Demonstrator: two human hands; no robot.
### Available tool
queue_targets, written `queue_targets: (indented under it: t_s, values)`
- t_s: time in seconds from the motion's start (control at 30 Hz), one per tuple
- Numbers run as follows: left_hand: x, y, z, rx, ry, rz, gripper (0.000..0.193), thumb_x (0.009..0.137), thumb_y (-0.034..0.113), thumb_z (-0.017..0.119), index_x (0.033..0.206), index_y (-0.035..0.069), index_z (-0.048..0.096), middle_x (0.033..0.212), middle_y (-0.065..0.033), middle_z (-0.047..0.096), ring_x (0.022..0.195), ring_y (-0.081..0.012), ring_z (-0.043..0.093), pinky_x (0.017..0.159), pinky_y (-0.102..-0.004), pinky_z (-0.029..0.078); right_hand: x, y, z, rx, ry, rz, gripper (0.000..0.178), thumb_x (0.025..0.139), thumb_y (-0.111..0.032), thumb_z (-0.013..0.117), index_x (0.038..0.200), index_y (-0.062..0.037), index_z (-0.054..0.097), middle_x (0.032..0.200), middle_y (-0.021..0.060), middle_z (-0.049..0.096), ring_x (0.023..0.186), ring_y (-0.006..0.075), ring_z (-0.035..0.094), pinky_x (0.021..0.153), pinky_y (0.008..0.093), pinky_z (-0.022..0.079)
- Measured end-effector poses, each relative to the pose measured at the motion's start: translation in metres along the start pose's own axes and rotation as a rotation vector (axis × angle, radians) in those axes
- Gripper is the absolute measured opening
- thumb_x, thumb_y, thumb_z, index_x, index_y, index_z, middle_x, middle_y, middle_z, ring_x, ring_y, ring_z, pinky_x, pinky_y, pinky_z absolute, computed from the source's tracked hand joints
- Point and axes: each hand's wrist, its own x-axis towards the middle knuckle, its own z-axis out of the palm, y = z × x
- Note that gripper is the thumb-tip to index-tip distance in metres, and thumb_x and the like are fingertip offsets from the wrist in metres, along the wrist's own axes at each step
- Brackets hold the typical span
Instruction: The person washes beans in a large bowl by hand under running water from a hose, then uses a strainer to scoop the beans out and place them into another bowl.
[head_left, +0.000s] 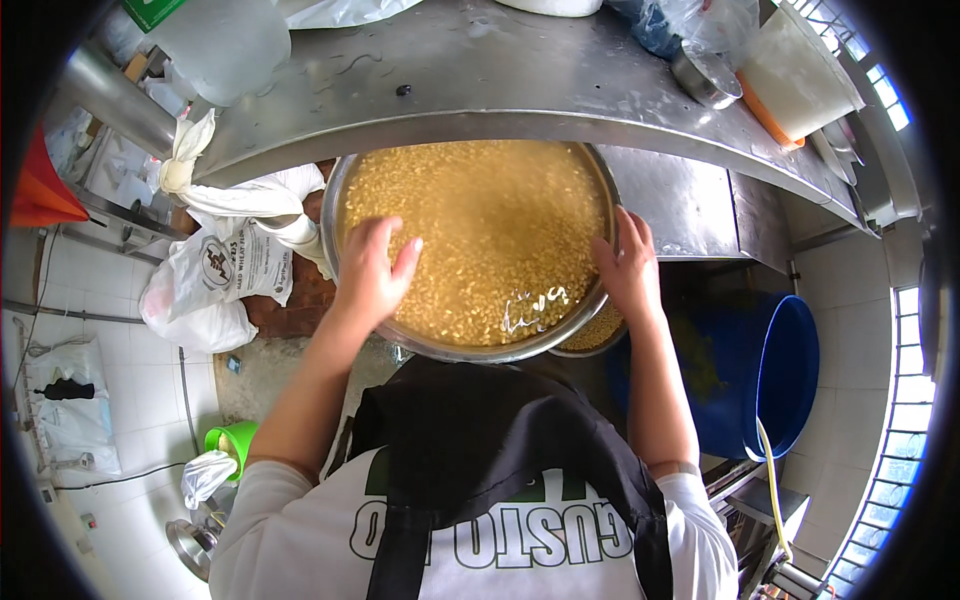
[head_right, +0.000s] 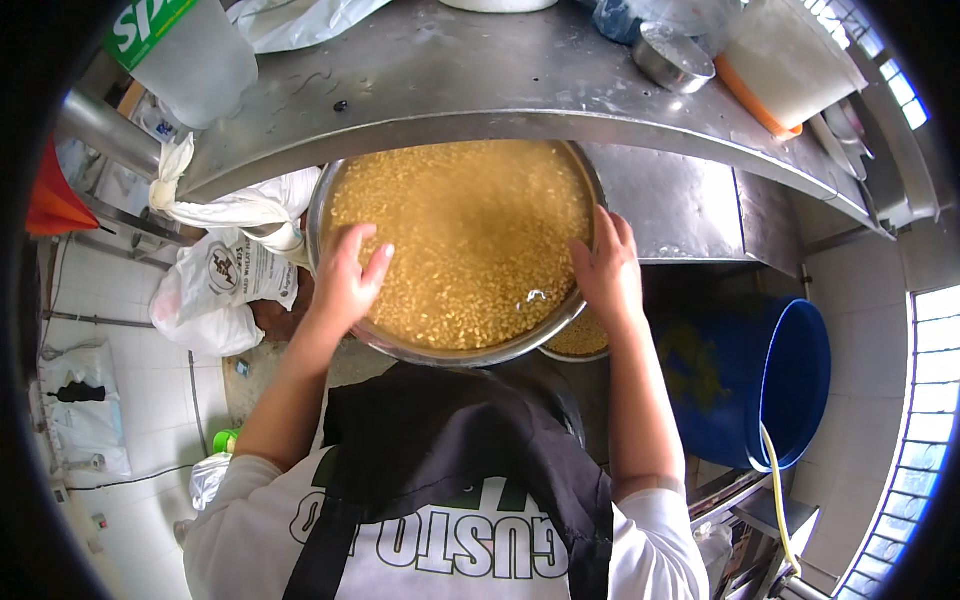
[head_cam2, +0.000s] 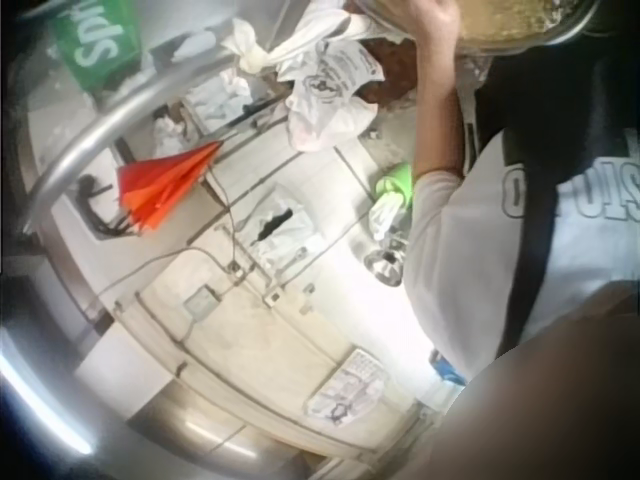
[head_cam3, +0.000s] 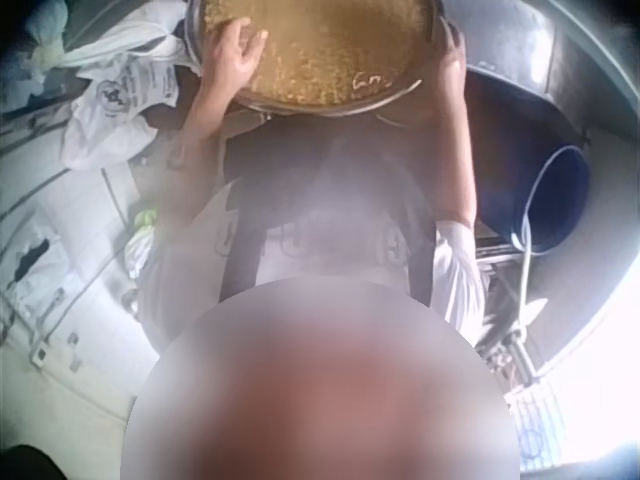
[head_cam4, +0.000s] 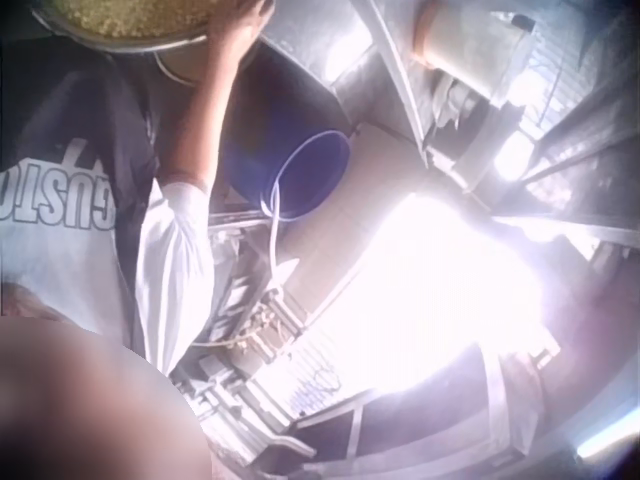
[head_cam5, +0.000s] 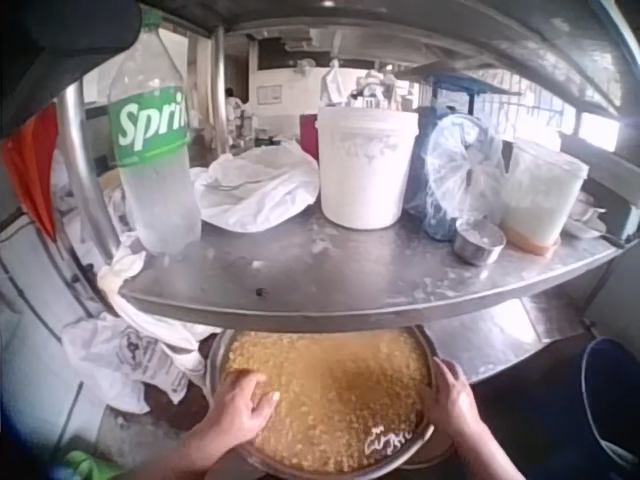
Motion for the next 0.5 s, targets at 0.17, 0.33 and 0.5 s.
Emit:
queue_targets:
  t_s: [0.17,0.33,0.5]
  values:
    - [0.058,-0.045,0.030,0.190,-0.175,-0.207,0.065,0.095,0.037,0.071,0.141,-0.003,0.049,0.139,-0.0277,0.054,0.132,-0.0437,0.050,0.110,-0.0516,0.042,0.052,0.011,0.046,-0.095,-0.128,-0.244,0.070,0.093,-0.039,0.070,0.150,-0.0056,0.049,0.154,0.0278,0.045,0.144,0.0445,0.041,0.117,0.0478,0.039]
    - [0.079,-0.072,0.061,0.402,-0.563,-0.563,0.089,0.097,0.057,0.060,0.158,0.000,0.031,0.159,-0.0293,0.037,0.150,-0.0436,0.033,0.122,-0.0502,0.031,0.079,0.014,0.090,-0.295,-0.377,-0.093,0.092,0.090,-0.061,0.066,0.161,-0.0108,0.036,0.163,0.0272,0.033,0.152,0.0480,0.027,0.123,0.0524,0.029]
    - [0.080,-0.088,0.074,0.394,-0.663,-0.541,0.094,0.097,0.064,0.056,0.162,0.003,0.026,0.162,-0.0283,0.034,0.150,-0.0418,0.033,0.123,-0.0475,0.031,0.096,0.012,0.100,-0.127,-0.625,-0.009,0.101,0.089,-0.071,0.061,0.164,-0.0143,0.026,0.166,0.0279,0.026,0.153,0.0456,0.026,0.123,0.0500,0.029]
